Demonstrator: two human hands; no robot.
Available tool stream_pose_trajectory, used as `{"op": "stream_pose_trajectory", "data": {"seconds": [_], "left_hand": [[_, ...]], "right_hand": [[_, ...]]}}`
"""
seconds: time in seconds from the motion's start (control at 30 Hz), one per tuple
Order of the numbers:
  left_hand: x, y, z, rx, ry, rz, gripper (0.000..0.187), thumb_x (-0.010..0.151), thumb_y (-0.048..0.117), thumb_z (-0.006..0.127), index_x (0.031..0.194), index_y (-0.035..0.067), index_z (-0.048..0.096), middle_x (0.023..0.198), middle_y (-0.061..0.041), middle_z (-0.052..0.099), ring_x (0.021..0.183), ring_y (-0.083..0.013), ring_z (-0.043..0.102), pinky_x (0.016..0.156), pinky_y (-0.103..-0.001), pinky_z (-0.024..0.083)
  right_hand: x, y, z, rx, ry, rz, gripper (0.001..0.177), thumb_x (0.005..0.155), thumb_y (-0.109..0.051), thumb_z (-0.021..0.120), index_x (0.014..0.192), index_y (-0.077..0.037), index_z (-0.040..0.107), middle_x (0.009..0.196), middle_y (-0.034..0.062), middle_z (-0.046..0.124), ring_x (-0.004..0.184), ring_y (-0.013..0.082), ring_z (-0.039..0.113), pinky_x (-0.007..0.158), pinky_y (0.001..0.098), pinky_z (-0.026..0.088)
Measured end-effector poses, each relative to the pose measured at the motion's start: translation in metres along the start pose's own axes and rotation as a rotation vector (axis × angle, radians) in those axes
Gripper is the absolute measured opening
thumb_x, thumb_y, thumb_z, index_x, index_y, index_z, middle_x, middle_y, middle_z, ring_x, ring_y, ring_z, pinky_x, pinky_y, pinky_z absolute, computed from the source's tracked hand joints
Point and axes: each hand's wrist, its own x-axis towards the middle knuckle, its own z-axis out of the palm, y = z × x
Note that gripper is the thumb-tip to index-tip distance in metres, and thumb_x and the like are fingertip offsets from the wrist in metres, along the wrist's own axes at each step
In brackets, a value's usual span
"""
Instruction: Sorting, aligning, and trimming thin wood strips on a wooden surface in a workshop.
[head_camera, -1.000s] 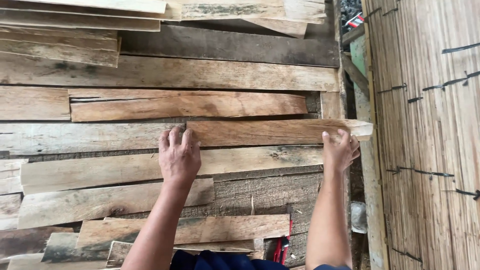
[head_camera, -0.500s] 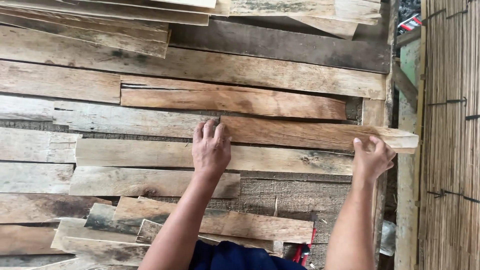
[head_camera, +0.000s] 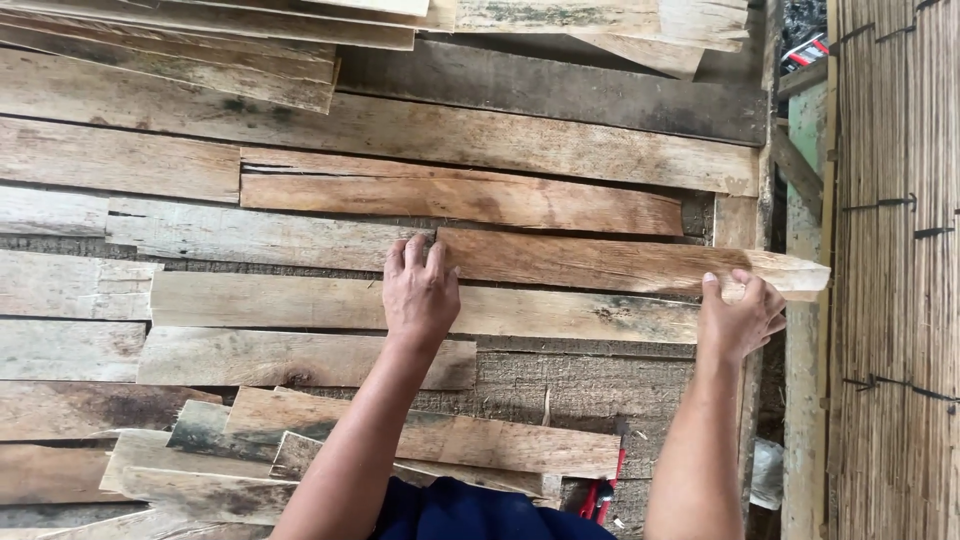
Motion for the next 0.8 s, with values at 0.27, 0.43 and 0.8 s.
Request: {"op": "stream_pose_trajectory", "data": {"seconds": [0.27,0.43,0.8], "left_hand": [[-0.009,0.014,-0.042,-0.005,0.139,0.07,0.039,0.081,0.025,0.076,0.117,0.013,0.072,0.127,-0.012,0.062,0.129,-0.0394,0.053,0.111,-0.054,0.04],[-0.079,0.04,-0.095,-0.119,0.124,0.128,0.031,0.083,0.019,0.078,0.113,0.011,0.074,0.123,-0.013,0.065,0.124,-0.0407,0.057,0.107,-0.055,0.044],[-0.24,0.096,-0.115,-0.29,0.018,0.299,0.031,0.078,0.018,0.08,0.108,0.018,0.072,0.117,-0.009,0.065,0.118,-0.0404,0.06,0.099,-0.054,0.049]], "right_hand": [[-0.088,-0.037,-0.112,0.187,-0.125,-0.078,0.017,0.099,-0.018,0.066,0.114,-0.012,0.067,0.126,0.0135,0.051,0.123,0.034,0.042,0.097,0.0502,0.04],[-0.159,0.001,-0.157,0.192,-0.444,-0.089,0.028,0.094,-0.027,0.07,0.115,-0.009,0.071,0.115,0.0208,0.066,0.117,0.0424,0.06,0.097,0.0517,0.048],[-0.275,0.058,-0.162,-0.155,-0.996,0.0,0.067,0.083,-0.052,0.076,0.128,-0.015,0.044,0.123,0.0229,0.07,0.121,0.043,0.065,0.102,0.0571,0.049]]}}
